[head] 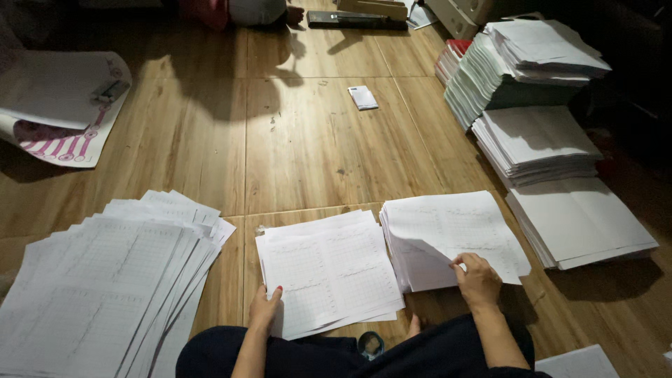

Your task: The person sits on the floor and sorts through a large stack of papers, flipping through them and moving them between piles. The hands handle the papers directly without using any tools.

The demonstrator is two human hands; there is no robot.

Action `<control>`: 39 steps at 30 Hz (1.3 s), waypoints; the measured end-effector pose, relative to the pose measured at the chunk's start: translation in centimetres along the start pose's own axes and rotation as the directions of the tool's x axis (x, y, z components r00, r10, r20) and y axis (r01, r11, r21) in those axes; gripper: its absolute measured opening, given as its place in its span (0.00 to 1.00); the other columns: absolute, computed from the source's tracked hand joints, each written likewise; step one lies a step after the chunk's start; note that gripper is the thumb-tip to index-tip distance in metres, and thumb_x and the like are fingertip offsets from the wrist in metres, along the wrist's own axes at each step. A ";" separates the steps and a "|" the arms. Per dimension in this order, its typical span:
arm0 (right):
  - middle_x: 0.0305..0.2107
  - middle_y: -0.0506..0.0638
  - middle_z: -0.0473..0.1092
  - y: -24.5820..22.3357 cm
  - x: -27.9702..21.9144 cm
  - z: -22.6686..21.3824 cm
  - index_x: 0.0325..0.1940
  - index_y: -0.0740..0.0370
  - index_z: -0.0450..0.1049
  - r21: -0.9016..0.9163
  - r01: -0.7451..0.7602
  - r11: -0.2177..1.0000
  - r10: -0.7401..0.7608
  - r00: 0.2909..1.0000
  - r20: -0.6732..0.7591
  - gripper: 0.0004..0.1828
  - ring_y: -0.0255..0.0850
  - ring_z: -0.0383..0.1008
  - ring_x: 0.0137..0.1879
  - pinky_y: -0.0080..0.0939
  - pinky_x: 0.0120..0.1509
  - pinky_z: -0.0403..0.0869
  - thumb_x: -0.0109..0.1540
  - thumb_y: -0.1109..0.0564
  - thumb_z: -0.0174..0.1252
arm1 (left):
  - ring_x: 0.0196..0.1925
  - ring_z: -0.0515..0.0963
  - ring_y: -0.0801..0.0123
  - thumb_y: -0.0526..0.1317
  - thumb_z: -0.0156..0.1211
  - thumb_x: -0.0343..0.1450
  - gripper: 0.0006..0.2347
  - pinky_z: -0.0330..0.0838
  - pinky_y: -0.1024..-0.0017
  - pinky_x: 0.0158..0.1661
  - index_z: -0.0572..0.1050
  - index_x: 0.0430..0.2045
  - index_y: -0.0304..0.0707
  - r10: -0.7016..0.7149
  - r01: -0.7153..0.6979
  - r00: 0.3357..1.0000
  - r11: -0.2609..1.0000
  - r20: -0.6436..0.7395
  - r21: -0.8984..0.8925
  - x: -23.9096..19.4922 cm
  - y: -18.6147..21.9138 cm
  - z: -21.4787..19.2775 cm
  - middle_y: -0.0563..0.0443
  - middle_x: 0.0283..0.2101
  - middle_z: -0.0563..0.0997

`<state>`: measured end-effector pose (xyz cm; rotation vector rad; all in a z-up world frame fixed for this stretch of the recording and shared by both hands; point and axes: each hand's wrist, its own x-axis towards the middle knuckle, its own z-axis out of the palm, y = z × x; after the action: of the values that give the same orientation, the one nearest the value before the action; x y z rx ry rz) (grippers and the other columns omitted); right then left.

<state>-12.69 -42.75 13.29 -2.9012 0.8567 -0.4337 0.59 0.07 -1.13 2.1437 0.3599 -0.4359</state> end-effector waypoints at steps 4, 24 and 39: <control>0.26 0.38 0.69 -1.8 -0.5 -0.2 0.24 0.45 0.68 0.018 0.162 0.987 -0.161 0.986 -0.045 0.06 0.41 0.70 0.38 0.44 0.37 0.67 0.48 0.51 0.59 | 0.42 0.76 0.54 0.52 0.51 0.60 0.18 0.65 0.66 0.40 0.71 0.36 0.44 0.041 -0.040 0.999 0.999 0.020 -0.028 0.2 -1.0 0.1 0.45 0.39 0.79; 0.37 0.38 0.67 -0.1 -0.2 -0.2 0.31 0.43 0.69 0.131 0.155 0.979 -0.195 0.895 0.401 0.18 0.41 0.70 0.44 0.45 0.45 0.68 0.40 0.49 0.68 | 0.41 0.77 0.58 0.50 0.51 0.62 0.16 0.65 0.68 0.39 0.72 0.35 0.38 0.055 -0.055 0.998 0.997 0.008 -0.047 -0.9 -0.4 -0.4 0.44 0.37 0.79; 0.37 0.38 0.70 -0.1 -0.5 0.2 0.32 0.41 0.70 0.143 0.097 0.985 -0.138 0.939 0.315 0.04 0.40 0.73 0.46 0.42 0.46 0.73 0.54 0.50 0.54 | 0.50 0.71 0.42 0.56 0.54 0.64 0.21 0.66 0.54 0.47 0.70 0.42 0.40 0.058 -0.055 0.997 0.997 0.049 -0.045 0.4 -0.2 0.2 0.32 0.43 0.75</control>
<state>-12.98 -42.40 13.02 -2.8019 0.5851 -0.0107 0.82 0.09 -1.57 2.0912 0.2772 -0.4453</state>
